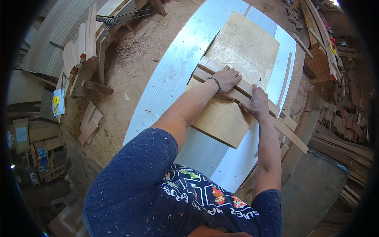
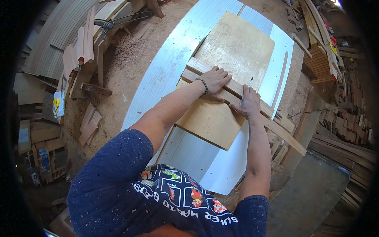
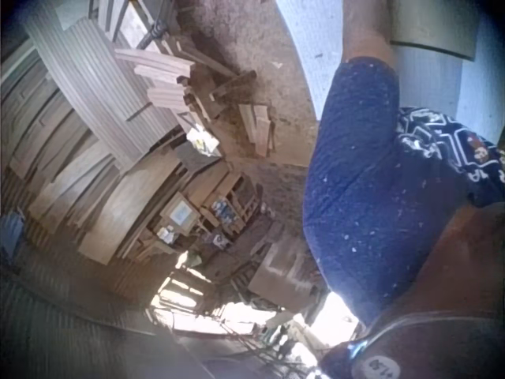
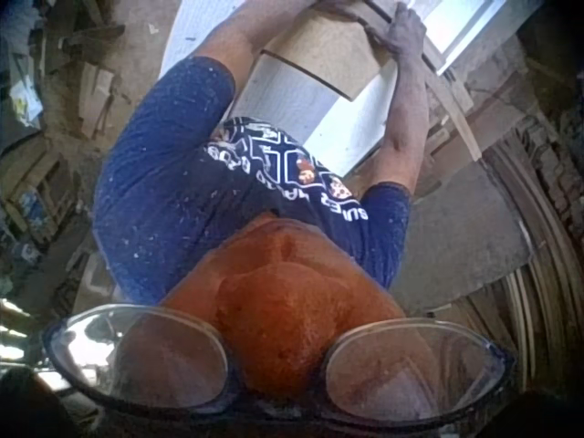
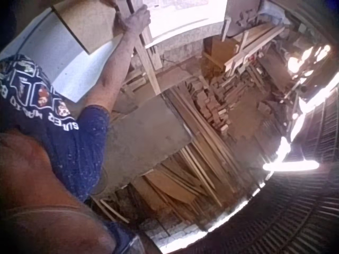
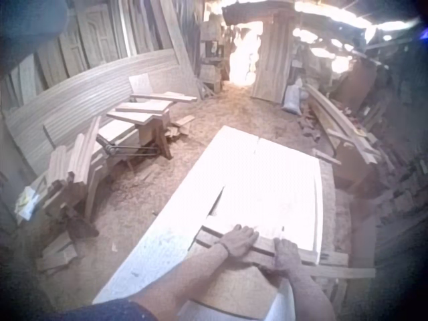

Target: The person cuts wooden boards using a table saw, then positions wooden boards on a sliding jig and marks lines across them with a pen.

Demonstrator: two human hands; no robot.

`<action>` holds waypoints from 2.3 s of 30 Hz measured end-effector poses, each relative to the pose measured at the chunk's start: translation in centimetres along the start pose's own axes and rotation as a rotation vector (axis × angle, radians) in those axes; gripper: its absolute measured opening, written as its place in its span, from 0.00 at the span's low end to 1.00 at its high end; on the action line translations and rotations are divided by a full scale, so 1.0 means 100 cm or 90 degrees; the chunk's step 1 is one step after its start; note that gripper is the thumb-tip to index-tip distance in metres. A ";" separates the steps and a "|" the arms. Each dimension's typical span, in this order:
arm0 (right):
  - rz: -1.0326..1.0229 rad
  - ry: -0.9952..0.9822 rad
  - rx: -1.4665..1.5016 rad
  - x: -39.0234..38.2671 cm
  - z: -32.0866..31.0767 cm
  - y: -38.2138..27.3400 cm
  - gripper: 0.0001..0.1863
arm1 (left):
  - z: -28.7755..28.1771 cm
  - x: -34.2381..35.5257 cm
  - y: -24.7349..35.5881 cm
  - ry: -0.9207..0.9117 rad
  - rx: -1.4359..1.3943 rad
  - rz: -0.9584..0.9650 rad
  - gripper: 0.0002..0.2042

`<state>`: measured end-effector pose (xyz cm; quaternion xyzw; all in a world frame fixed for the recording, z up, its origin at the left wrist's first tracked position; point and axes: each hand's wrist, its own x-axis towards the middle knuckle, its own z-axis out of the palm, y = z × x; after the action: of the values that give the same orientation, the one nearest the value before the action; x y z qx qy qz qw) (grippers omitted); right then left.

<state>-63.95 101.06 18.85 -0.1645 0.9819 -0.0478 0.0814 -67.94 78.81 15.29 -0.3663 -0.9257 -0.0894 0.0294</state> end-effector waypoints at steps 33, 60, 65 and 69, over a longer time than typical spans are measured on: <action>0.101 0.535 0.475 -0.229 0.034 -0.075 0.31 | -0.048 -0.107 0.126 0.101 -0.207 -0.199 0.23; -0.005 0.118 0.171 -0.111 0.049 -0.068 0.24 | 0.009 -0.117 0.107 -0.016 -0.080 -0.151 0.22; -0.044 0.162 0.110 -0.123 0.056 -0.042 0.28 | -0.016 -0.118 0.112 -0.025 -0.106 -0.132 0.23; -0.061 0.058 0.105 -0.118 0.047 -0.067 0.26 | -0.016 -0.128 0.114 -0.105 -0.078 -0.110 0.30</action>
<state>-49.98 98.39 16.75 -0.2019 0.9682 -0.1402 0.0473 -50.84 78.01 16.94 -0.2922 -0.9460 -0.1171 -0.0771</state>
